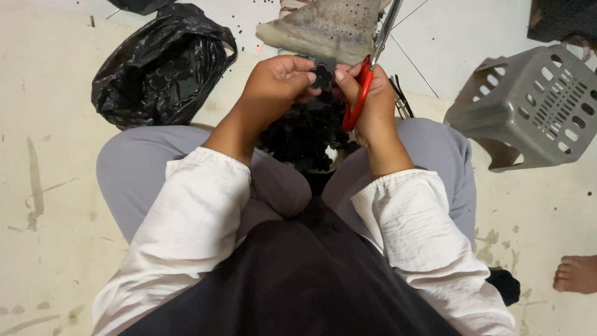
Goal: The person sits on the floor and uses red-handled scissors to cut small black plastic shapes from a larger sheet. They repeatedly pick up pieces, trim them, and place the cut pieces into a pile on the floor.
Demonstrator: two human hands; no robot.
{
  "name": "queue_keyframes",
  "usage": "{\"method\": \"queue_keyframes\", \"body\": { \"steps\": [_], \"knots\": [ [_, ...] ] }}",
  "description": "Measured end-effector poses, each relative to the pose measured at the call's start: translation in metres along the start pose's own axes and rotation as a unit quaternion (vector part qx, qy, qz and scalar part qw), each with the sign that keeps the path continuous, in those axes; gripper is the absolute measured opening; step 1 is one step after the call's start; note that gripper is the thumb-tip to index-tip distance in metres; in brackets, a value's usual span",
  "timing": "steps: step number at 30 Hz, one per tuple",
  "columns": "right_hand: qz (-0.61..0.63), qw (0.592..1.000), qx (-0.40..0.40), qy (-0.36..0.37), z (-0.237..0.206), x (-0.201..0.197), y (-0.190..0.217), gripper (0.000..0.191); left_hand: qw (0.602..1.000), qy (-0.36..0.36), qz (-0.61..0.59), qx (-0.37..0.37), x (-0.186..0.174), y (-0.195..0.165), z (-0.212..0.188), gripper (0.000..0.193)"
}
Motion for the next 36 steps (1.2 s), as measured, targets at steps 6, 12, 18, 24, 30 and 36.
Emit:
{"method": "queue_keyframes", "body": {
  "steps": [6,12,18,24,30,36],
  "knots": [
    [0.024,0.999,-0.024,0.01,-0.006,0.013,0.015,0.018,0.999,0.001,-0.017,0.05,0.009,-0.014,-0.011,0.031],
    [0.023,0.998,-0.046,0.021,-0.007,0.019,0.024,0.023,0.997,-0.008,0.016,0.071,0.01,-0.013,-0.009,0.032],
    [0.053,0.996,0.048,-0.05,-0.01,0.011,0.012,0.027,0.996,-0.005,0.0,0.088,0.012,-0.017,-0.01,0.036],
    [0.092,0.991,0.031,-0.096,-0.005,0.002,0.02,0.025,0.995,-0.005,-0.028,0.1,-0.007,-0.017,-0.008,0.025],
    [0.087,0.993,0.022,-0.081,-0.006,0.002,0.02,0.026,0.994,0.03,-0.076,0.074,-0.001,-0.003,0.001,0.009],
    [-0.021,0.991,-0.132,0.002,-0.002,0.005,0.034,0.031,0.999,0.028,-0.021,0.012,0.017,0.004,-0.005,0.021]
  ]
}}
Point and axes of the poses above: each hand's wrist, its own z-axis towards the middle knuckle, its own x-axis out of the palm, y = z × x, the point moved 10 cm from there along z, towards the middle knuckle, and after that the axes turned 15 degrees about -x, right-handed, at the moved point
